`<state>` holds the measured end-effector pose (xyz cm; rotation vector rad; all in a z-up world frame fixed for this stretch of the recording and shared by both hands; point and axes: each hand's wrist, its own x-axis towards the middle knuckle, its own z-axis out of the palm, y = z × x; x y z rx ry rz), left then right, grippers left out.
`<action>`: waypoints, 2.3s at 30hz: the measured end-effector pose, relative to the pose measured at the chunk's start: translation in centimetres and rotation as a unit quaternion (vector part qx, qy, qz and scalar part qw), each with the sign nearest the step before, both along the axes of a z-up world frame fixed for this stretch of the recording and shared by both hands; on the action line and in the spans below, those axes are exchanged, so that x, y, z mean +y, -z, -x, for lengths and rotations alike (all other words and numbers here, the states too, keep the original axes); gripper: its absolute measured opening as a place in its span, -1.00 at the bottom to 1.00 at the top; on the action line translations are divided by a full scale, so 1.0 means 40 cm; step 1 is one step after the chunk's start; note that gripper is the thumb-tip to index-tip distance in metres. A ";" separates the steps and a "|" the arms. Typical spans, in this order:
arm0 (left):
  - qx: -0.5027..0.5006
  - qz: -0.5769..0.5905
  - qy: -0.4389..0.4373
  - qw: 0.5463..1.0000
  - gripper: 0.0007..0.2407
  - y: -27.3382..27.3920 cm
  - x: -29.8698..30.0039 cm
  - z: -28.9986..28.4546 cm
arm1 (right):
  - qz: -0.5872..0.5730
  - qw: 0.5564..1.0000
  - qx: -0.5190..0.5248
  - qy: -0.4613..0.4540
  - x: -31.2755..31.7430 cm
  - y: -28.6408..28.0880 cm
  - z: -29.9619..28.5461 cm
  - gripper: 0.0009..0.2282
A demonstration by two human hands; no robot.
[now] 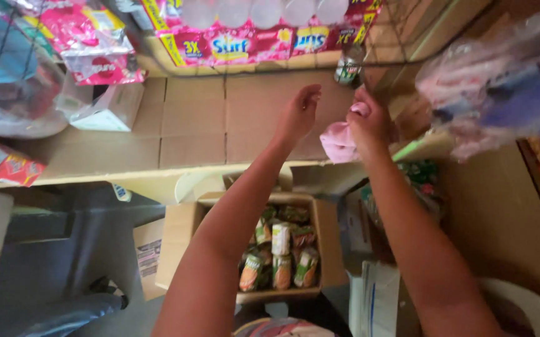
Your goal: The recorder is taking canned goods out of a cardboard box, wiping them with a pink cloth, and placing them on a retail shelf.
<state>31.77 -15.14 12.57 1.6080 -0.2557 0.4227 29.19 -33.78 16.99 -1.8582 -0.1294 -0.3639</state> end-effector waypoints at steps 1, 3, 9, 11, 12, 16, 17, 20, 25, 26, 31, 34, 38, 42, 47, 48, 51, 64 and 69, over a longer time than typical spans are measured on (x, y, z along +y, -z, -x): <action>-0.001 0.000 -0.003 1.000 -0.78 0.010 -0.015 -0.045 | 0.000 1.000 -0.001 -0.003 0.006 0.015 -0.034 -0.54; 0.031 -0.055 -0.011 0.998 -0.70 0.036 -0.054 -0.133 | 0.014 1.000 0.017 -0.006 0.010 0.051 -0.094 -0.78; 0.051 0.032 0.029 0.998 -0.60 0.102 -0.151 -0.286 | 0.016 0.999 -0.020 -0.021 0.061 0.005 -0.158 -0.78; 0.058 0.043 0.035 0.997 -0.60 0.101 -0.154 -0.294 | 0.014 1.000 0.000 -0.013 0.060 0.022 -0.173 -0.71; 0.061 0.052 0.049 0.996 -0.60 0.092 -0.157 -0.304 | 0.012 1.000 0.016 0.004 0.059 0.022 -0.182 -0.64; 0.110 0.014 0.003 0.994 -0.59 0.023 -0.112 -0.205 | -0.086 0.995 0.043 -0.029 0.036 0.076 -0.160 -0.52; 0.093 -0.006 -0.021 0.995 -0.58 -0.002 -0.091 -0.156 | -0.095 0.991 0.085 -0.034 0.030 0.092 -0.150 -0.58; 0.046 -0.027 -0.045 0.998 -0.58 -0.046 -0.025 -0.023 | -0.110 0.983 0.131 -0.063 0.055 0.033 -0.022 -0.57; 0.037 0.020 -0.034 0.999 -0.63 -0.065 0.134 0.305 | -0.196 0.953 0.115 -0.202 0.151 -0.076 0.306 -0.43; 0.040 0.023 -0.027 0.999 -0.65 -0.073 0.179 0.368 | -0.176 0.944 0.190 -0.205 0.188 -0.106 0.362 -0.42; 0.123 -0.037 -0.047 0.991 -0.64 0.018 0.399 0.659 | -0.203 0.880 0.318 -0.288 0.354 0.094 0.532 -0.41; 0.199 -0.097 -0.057 0.974 -0.53 0.145 0.492 0.763 | -0.201 0.853 0.347 -0.335 0.464 0.291 0.584 -0.46; 0.336 -0.047 -0.125 0.932 -0.49 0.290 0.558 0.884 | -0.148 0.844 0.412 -0.311 0.579 0.441 0.690 -0.48; 0.403 -0.112 -0.189 0.888 -0.49 0.403 0.563 0.923 | -0.051 0.853 0.425 -0.298 0.633 0.518 0.735 -0.44; 0.326 -0.055 -0.121 0.936 -0.45 0.463 0.558 0.921 | -0.068 0.858 0.446 -0.246 0.641 0.481 0.754 -0.42; 0.285 -0.032 -0.100 0.953 -0.44 0.469 0.551 0.920 | -0.056 0.867 0.445 -0.218 0.630 0.472 0.759 -0.42; 0.412 -0.081 -0.146 0.896 -0.51 0.305 0.531 0.929 | -0.029 0.906 0.334 -0.260 0.549 0.506 0.743 -0.61; 0.269 0.247 -0.011 0.931 -0.68 0.043 0.323 0.885 | -0.218 0.933 0.221 -0.181 0.482 -0.068 0.707 -0.48; 0.232 0.252 -0.015 0.939 -0.69 -0.029 0.337 0.891 | -0.113 0.937 0.101 -0.315 0.437 -0.030 0.659 -0.47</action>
